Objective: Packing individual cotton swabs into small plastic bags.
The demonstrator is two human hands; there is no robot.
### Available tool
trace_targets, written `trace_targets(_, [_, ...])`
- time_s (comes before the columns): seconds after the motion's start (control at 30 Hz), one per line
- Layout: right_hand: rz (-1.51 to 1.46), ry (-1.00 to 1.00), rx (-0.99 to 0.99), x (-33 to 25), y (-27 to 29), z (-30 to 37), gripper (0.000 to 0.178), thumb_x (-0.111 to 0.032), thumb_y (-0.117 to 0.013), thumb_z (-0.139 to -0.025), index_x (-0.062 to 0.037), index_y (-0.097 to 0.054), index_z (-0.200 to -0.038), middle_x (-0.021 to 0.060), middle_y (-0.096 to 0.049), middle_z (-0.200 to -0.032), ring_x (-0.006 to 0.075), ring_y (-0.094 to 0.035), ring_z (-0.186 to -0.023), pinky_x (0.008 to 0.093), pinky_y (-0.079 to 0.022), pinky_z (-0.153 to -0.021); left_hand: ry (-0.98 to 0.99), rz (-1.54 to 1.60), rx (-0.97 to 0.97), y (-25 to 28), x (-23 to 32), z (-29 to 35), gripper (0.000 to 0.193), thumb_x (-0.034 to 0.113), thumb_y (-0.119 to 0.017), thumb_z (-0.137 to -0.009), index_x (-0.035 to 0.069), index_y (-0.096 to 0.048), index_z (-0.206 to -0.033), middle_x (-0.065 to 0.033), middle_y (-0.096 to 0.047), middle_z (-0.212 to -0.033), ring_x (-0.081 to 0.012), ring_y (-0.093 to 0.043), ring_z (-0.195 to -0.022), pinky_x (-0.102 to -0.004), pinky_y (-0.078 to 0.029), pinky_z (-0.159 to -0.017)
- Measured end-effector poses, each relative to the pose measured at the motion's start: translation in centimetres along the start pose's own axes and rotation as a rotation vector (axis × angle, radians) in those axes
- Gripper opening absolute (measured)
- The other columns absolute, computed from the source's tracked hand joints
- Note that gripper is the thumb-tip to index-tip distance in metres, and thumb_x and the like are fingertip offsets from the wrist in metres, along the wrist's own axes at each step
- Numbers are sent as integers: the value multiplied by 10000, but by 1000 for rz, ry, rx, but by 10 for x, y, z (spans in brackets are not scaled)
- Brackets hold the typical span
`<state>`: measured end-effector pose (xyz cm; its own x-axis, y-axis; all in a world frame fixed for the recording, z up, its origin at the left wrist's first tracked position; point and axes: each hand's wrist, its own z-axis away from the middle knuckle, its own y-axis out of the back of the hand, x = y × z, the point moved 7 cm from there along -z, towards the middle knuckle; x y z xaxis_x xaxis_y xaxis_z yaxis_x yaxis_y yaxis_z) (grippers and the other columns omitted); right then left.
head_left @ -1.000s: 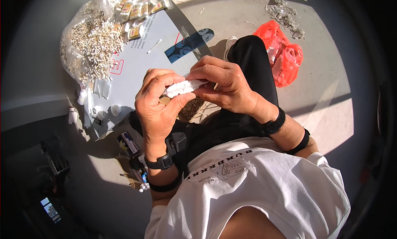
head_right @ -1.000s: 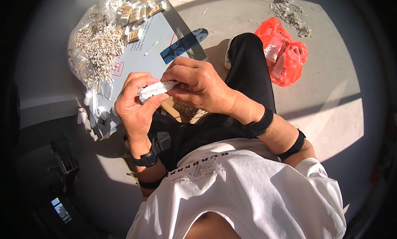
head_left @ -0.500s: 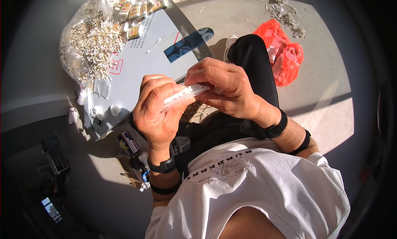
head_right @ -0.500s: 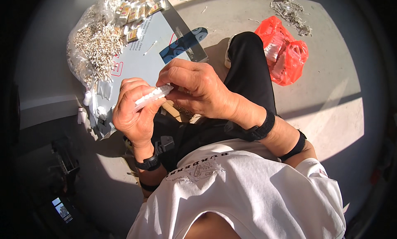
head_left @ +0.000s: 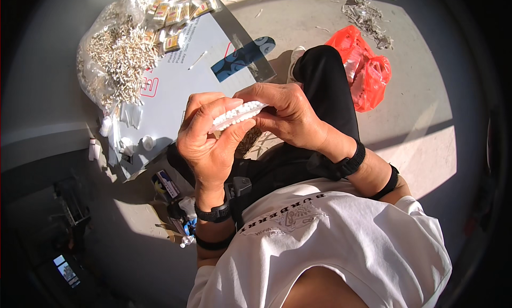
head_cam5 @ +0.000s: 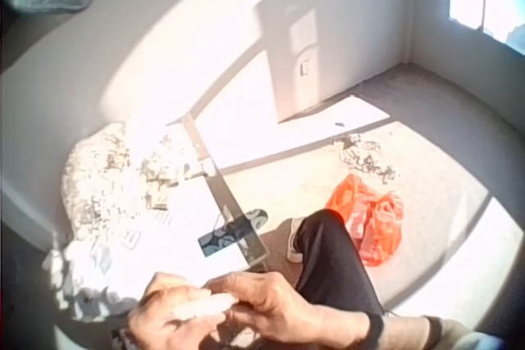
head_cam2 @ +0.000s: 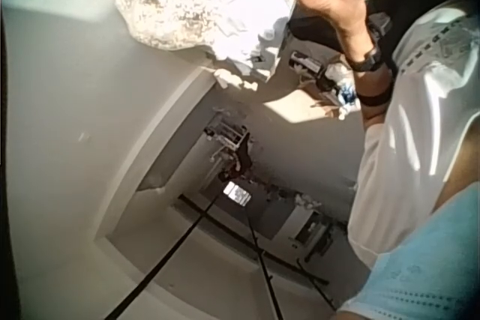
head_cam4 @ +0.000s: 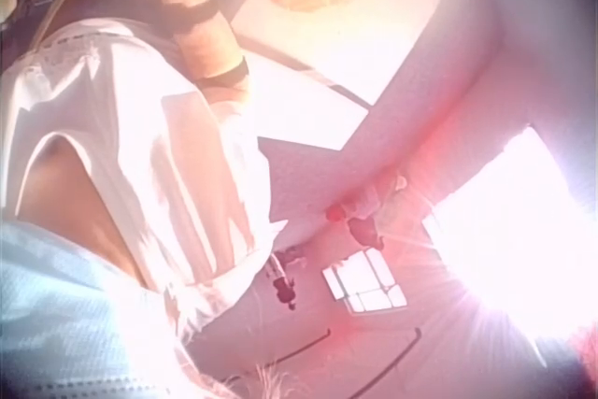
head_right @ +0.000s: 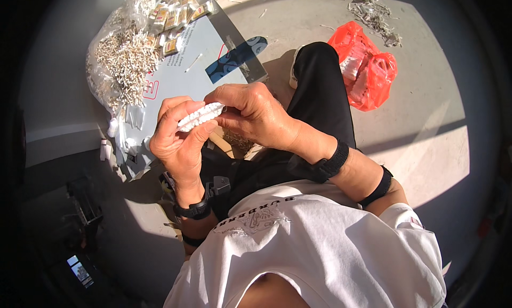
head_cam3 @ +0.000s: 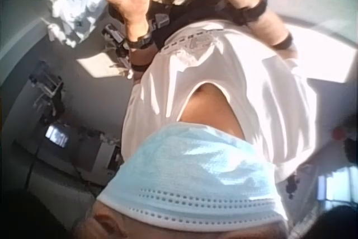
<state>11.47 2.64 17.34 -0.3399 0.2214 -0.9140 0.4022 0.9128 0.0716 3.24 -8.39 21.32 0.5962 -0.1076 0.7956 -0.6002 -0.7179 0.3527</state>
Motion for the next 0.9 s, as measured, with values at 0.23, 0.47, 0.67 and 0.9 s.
trace_targets(0.23, [-87,-184,78,59,-3,-13,214,12,-669,-839,20,-623,-1048,92,-674,-770,126,-655,-696,269,-519,-619,334,340,57,-14,-77,4,261,-15,-757,-779,-10,-703,-1033,-70,-641,-1026,-128,-598,-910,-248,-497,-797])
trace_targets(0.47, [-132,-368,-21,142,-13,-23,265,-43,-644,-909,38,-579,-1153,83,-675,-930,118,-643,-819,264,-537,-735,666,643,168,-35,-177,16,254,-60,-740,-758,-46,-694,-1008,-119,-675,-1027,-162,-644,-874,-269,-540,-810])
trace_targets(0.67, [-165,-464,-83,181,-13,-23,274,-55,-645,-910,33,-572,-1160,89,-665,-998,132,-646,-888,275,-550,-769,751,638,175,-50,-214,27,212,-58,-696,-804,-49,-675,-1015,-123,-691,-988,-180,-668,-880,-282,-541,-833])
trace_targets(0.9, [-224,-497,57,177,-2,-19,195,-48,-618,-922,1,-594,-1109,59,-674,-971,127,-657,-899,264,-555,-762,709,669,273,-51,-220,30,203,-81,-646,-793,-68,-672,-994,-120,-681,-1003,-170,-660,-836,-292,-548,-801])
